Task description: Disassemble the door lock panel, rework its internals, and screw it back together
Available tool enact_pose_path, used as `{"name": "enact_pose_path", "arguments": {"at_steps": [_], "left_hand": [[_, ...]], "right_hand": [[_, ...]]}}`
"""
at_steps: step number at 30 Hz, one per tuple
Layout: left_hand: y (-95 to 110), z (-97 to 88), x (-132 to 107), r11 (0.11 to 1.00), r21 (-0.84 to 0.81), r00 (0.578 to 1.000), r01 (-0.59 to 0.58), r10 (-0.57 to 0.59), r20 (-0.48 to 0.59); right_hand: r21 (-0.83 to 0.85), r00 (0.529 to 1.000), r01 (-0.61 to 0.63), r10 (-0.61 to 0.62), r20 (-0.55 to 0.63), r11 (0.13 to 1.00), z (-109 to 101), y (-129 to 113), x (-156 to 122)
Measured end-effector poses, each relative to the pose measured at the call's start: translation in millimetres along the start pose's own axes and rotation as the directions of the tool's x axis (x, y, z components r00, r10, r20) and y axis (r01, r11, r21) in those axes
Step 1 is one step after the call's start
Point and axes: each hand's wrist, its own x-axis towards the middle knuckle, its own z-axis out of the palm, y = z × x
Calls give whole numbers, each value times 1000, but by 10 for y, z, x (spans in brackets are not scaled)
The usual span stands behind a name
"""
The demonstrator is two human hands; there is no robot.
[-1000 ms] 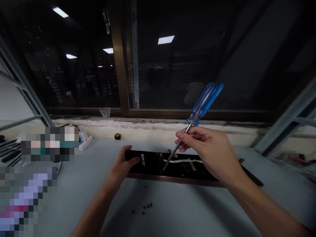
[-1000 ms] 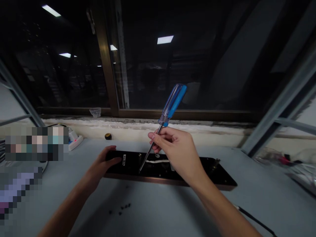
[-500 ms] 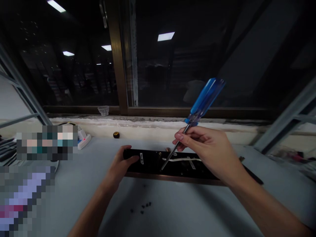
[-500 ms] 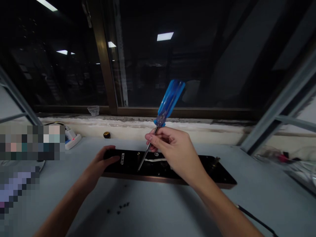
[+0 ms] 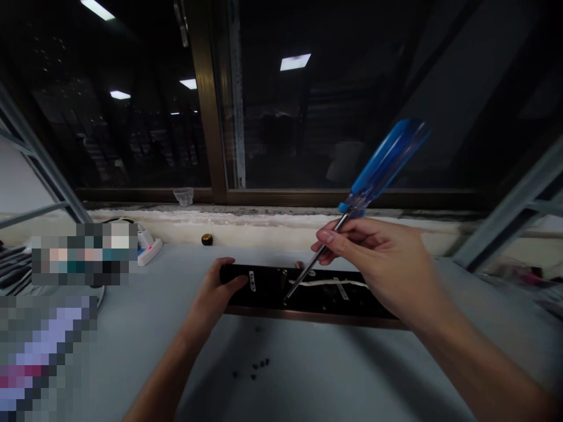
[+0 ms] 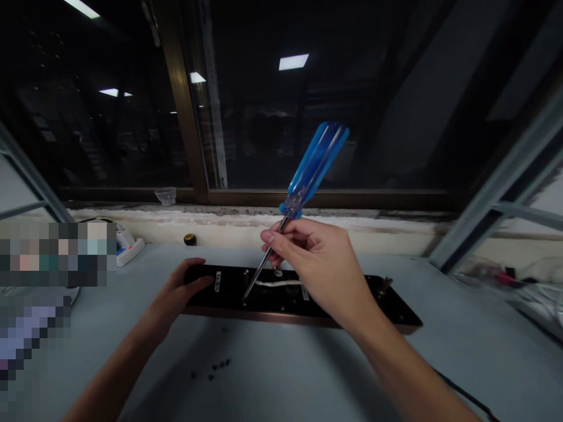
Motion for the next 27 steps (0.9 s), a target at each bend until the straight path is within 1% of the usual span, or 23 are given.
{"name": "enact_pose_path", "arguments": {"at_steps": [3,6,9,11,13,17,23,27], "left_hand": [[12,5,0,1000,-5,1000,9,-9,-2],[3,7,13,1000,-3,1000,-8,8,-4],[-23,5,34,1000,7,1000,-15,15,-8],[-44,6,48,1000,2,1000,-14,14,-8],[-60,13,57,1000,-25,1000,-15,15,-11],[-65,26,61,998,-63,1000,-8,6,-22],[-48,23,52,999,-36,1000,-18,18,-20],[-46,29,46,999,-35,1000,-19,18,-24]], "right_hand": [[12,999,7,-7,-31,1000,-48,-29,9],[-26,998,26,-27,-56,999,-167,-46,34],[-124,999,45,-46,-10,991,-341,-34,62],[-178,999,37,-33,27,983,-441,-10,75],[-196,999,19,-13,31,980,-500,19,82],[-171,1000,5,1,32,985,-500,41,83],[-135,994,-26,40,106,991,-402,8,92],[-139,988,-14,35,150,990,-394,31,113]]}}
